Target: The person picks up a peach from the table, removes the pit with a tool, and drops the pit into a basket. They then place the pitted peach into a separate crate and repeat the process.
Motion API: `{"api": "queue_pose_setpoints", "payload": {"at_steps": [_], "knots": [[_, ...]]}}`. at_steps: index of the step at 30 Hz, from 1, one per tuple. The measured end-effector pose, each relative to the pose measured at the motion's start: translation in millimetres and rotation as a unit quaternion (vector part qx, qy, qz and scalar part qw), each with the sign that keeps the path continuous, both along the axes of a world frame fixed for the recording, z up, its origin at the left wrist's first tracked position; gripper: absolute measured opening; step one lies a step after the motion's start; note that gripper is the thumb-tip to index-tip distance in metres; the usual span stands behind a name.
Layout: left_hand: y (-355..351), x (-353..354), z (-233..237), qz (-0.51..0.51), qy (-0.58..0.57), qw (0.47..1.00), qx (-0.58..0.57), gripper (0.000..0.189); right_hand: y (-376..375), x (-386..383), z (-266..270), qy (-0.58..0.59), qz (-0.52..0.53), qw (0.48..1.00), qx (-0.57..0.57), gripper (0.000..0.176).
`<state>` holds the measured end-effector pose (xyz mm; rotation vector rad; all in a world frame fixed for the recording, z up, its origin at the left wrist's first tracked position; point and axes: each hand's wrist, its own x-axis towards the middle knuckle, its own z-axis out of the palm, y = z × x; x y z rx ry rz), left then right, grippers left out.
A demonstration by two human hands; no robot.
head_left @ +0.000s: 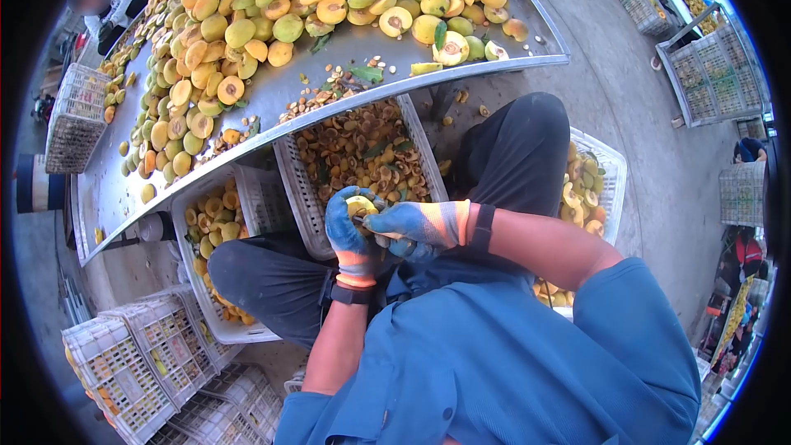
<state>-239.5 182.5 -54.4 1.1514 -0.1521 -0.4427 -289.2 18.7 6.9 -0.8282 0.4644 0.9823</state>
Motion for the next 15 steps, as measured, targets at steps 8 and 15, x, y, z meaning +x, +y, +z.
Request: {"api": "queue_pose_setpoints", "payload": {"at_steps": [8,15], "knots": [[-0.4,-8.9,-1.2,0.049,0.021,0.997,0.058,0.02,-0.8,-0.8,7.5,0.019,0.0,0.999,-0.041,0.036],[-2.3,-5.3,-3.8,0.037,-0.02,0.996,0.083,0.037,4.6,-11.1,-12.4,0.031,-0.047,0.988,0.143,0.038]]}}
